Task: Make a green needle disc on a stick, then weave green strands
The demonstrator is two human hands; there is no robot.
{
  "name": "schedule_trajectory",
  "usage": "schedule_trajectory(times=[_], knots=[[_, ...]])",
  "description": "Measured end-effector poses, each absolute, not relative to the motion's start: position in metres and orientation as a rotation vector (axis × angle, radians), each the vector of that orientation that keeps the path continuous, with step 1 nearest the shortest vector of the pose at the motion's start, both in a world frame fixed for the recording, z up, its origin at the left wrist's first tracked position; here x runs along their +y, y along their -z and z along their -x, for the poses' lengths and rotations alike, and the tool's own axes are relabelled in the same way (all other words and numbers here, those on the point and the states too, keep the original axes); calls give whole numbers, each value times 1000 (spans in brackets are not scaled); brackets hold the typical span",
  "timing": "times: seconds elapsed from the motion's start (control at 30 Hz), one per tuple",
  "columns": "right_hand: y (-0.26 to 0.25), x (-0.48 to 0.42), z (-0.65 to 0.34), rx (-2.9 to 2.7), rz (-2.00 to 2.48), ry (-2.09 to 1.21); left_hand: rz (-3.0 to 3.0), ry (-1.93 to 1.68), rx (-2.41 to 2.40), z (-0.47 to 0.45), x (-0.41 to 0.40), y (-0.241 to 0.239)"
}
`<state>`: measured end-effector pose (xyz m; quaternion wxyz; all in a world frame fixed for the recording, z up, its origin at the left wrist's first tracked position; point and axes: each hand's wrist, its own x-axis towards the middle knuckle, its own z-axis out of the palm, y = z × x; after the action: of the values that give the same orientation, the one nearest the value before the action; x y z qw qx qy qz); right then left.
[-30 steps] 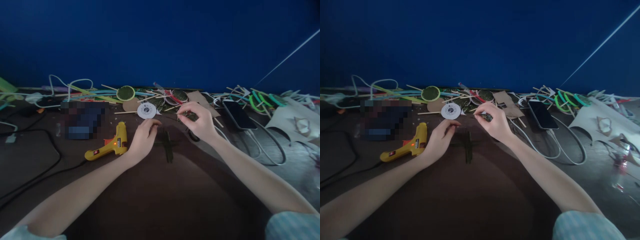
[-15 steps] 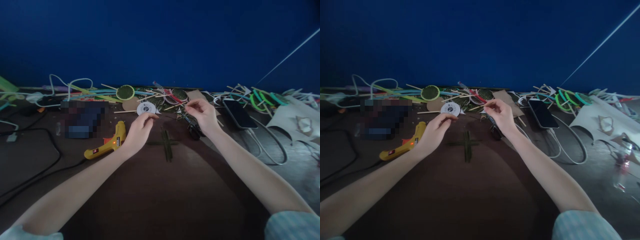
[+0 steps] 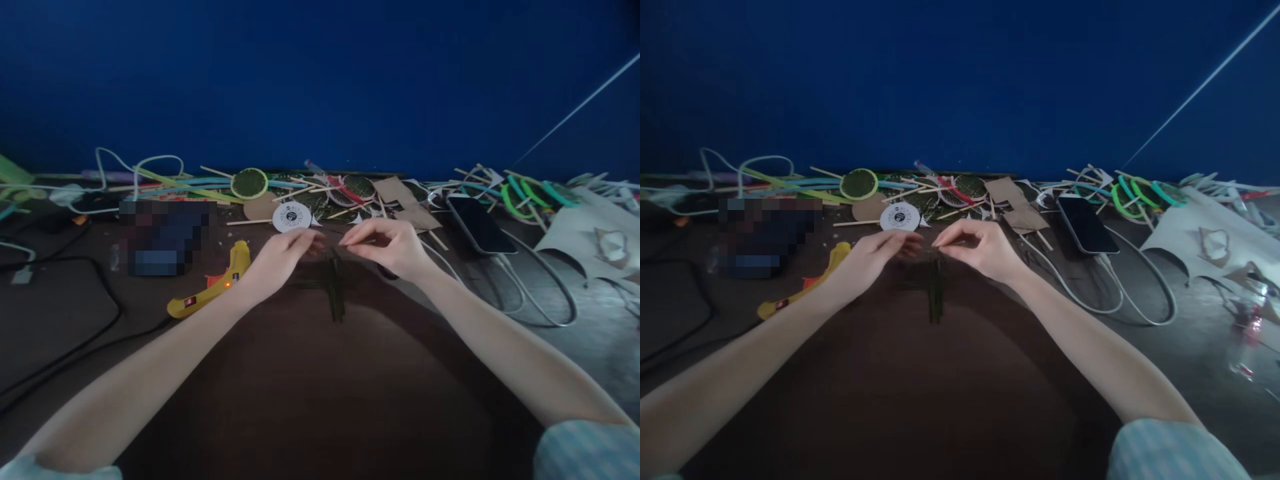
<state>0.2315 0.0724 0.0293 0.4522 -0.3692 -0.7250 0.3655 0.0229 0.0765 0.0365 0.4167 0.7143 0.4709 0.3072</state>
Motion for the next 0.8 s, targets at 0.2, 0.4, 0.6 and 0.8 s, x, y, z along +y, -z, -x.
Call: schedule_trajectory(times=[0.2,0.4,0.6,0.8], knots=[[-24,77,-232,-1980,1052,-758,-1922,-568,1209,-21,74,-44],[-8,87,-238,-2390,1224,-439,-1944,-618,1313,-21,76,-49],[0,99,-237,-2287,1278,-366,-1948,-665,1321,-20,76,-47],[5,106,-237,-2227,1199,-270,-1961,-651,1336,-21,76,-45]])
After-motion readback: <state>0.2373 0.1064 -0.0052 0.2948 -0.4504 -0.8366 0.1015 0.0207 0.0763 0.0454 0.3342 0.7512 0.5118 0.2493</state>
